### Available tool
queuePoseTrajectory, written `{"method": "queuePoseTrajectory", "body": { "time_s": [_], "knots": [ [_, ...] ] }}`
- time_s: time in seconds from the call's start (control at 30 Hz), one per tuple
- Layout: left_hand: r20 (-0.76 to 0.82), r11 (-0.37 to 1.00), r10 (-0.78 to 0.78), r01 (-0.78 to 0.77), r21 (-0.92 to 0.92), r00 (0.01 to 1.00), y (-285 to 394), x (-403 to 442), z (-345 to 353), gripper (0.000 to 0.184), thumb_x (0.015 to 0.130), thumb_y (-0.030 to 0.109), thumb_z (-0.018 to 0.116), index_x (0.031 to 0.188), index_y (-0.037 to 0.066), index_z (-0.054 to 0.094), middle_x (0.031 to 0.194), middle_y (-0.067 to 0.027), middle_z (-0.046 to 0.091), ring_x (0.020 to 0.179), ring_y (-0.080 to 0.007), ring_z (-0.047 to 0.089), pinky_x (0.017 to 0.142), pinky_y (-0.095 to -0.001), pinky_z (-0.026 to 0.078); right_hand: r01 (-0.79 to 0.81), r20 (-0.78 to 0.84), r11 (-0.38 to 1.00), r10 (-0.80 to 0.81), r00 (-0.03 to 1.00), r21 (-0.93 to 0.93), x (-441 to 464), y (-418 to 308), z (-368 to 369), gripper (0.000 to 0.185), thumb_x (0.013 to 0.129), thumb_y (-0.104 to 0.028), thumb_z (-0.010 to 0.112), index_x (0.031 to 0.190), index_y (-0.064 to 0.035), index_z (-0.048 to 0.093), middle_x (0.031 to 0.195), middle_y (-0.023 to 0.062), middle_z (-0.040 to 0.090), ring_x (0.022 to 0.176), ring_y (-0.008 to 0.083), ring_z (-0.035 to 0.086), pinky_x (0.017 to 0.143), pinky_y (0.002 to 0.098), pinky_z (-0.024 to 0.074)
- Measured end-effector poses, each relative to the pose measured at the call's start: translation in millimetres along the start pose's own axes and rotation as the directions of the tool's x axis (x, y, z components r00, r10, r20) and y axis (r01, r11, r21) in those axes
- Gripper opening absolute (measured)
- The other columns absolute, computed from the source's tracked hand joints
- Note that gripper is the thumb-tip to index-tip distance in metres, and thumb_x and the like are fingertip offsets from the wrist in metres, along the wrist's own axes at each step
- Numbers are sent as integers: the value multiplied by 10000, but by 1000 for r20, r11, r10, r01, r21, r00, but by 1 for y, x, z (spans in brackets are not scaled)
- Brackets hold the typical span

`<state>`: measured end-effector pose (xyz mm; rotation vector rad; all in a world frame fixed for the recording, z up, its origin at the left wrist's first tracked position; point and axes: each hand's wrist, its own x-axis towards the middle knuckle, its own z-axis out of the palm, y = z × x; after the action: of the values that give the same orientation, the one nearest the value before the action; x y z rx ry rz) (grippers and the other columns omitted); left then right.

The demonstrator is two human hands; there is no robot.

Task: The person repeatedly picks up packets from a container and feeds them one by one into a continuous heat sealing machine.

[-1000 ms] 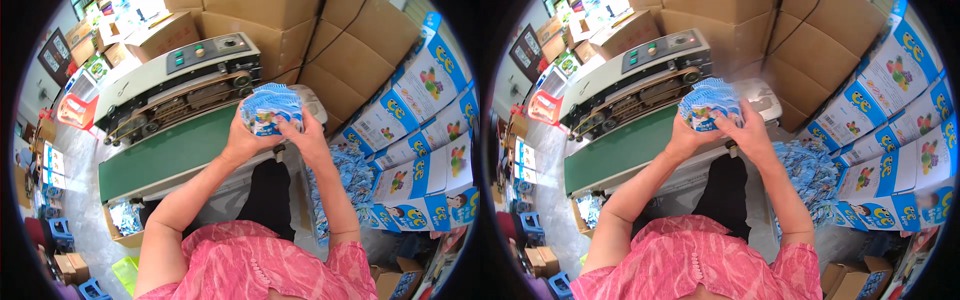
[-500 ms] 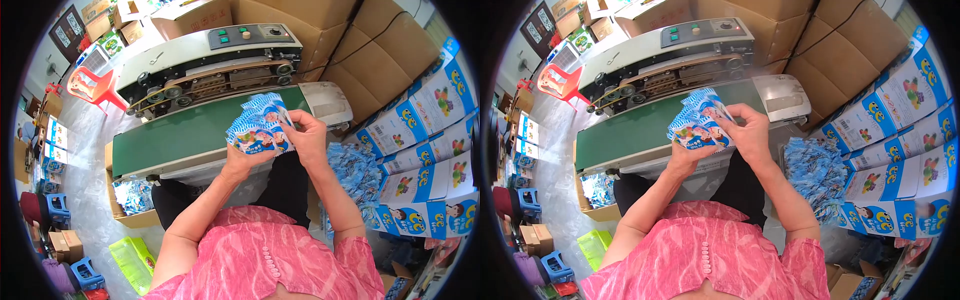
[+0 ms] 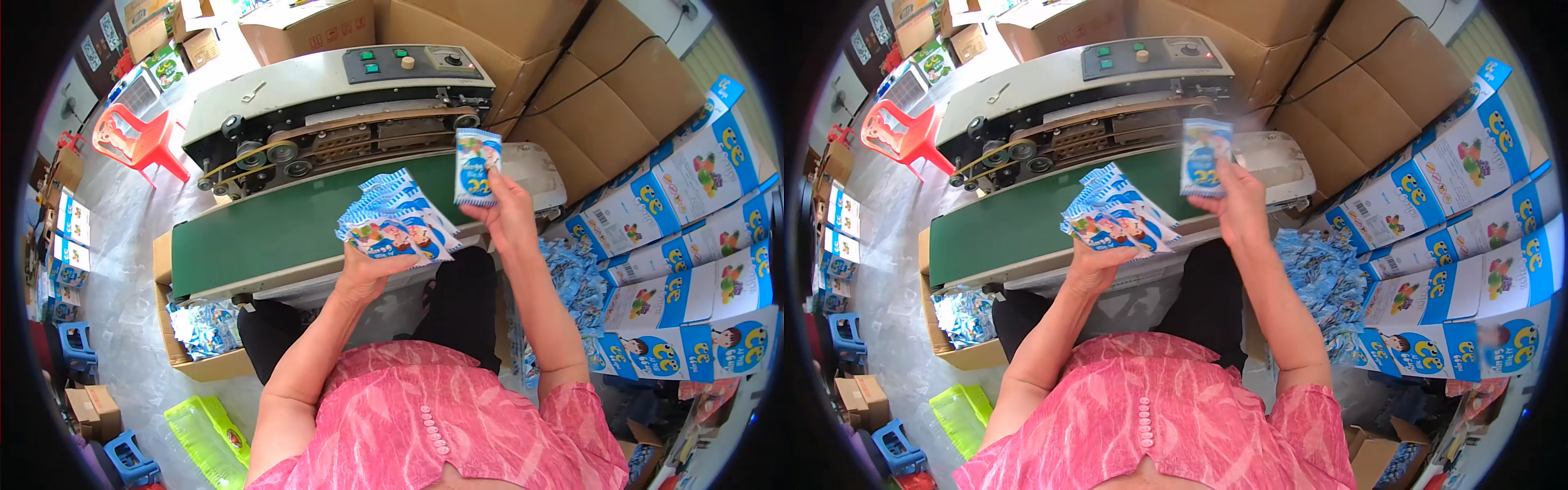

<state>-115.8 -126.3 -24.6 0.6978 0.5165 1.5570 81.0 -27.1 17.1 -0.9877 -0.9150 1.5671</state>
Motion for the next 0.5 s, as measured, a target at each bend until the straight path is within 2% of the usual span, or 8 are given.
{"method": "queuePoseTrajectory", "body": {
  "time_s": [0.07, 0.13, 0.3, 0.4, 0.43, 0.5],
  "knots": [
    [14, 999, -14, 15, -31, 1000, 0, -1, -4, 645, 591, -141, 731, 1178, 21, 521, 1079, -105, 620, 983, -229, 628, 854, -378, 536, 32, -71, 999, -32, 997, 7, 26, -1, -27, 271, 924, -202, 584, 1044, 40, 607, 958, 103, 664, 781, 183, 676, 623, 331, 591],
    [29, 997, -45, 46, -63, 999, 2, -3, -8, 661, 587, -149, 716, 1191, 24, 512, 1092, -107, 616, 1003, -238, 621, 869, -387, 527, 75, -151, 982, -101, 983, -171, 50, -1, -48, 263, 914, -177, 596, 1045, 50, 604, 927, 108, 671, 766, 190, 677, 621, 313, 590],
    [3, 990, -70, 70, -123, 998, 1, -5, -9, 691, 573, -145, 710, 1208, 29, 499, 1113, -105, 609, 1030, -249, 612, 889, -392, 515, 17, -157, 967, -59, 986, -255, 90, 3, -52, 256, 896, -174, 619, 1019, 50, 613, 890, 101, 673, 755, 177, 675, 609, 300, 588],
    [4, 989, -73, 73, -131, 997, 0, -6, -12, 713, 571, -140, 706, 1228, 31, 486, 1128, -105, 604, 1050, -254, 602, 903, -398, 506, -21, -117, 917, -29, 993, -399, 103, 10, -35, 217, 879, -171, 636, 978, 21, 649, 883, 63, 672, 751, 151, 658, 615, 290, 569],
    [-6, 989, -75, 73, -129, 997, 1, -6, -12, 713, 571, -140, 706, 1228, 31, 486, 1128, -105, 604, 1050, -254, 602, 903, -398, 506, -29, -114, 917, -18, 993, -397, 99, 10, -34, 217, 879, -171, 636, 978, 21, 649, 883, 63, 672, 751, 151, 658, 615, 290, 569],
    [-21, 989, -51, 47, -137, 998, 3, -4, -9, 716, 573, -135, 708, 1233, 30, 484, 1128, -106, 605, 1054, -253, 601, 902, -399, 507, 249, 36, 651, -322, 946, -717, 82, 0, -28, 185, 866, -164, 646, 951, -1, 670, 861, 29, 666, 741, 122, 632, 625, 265, 536]
  ]
}}
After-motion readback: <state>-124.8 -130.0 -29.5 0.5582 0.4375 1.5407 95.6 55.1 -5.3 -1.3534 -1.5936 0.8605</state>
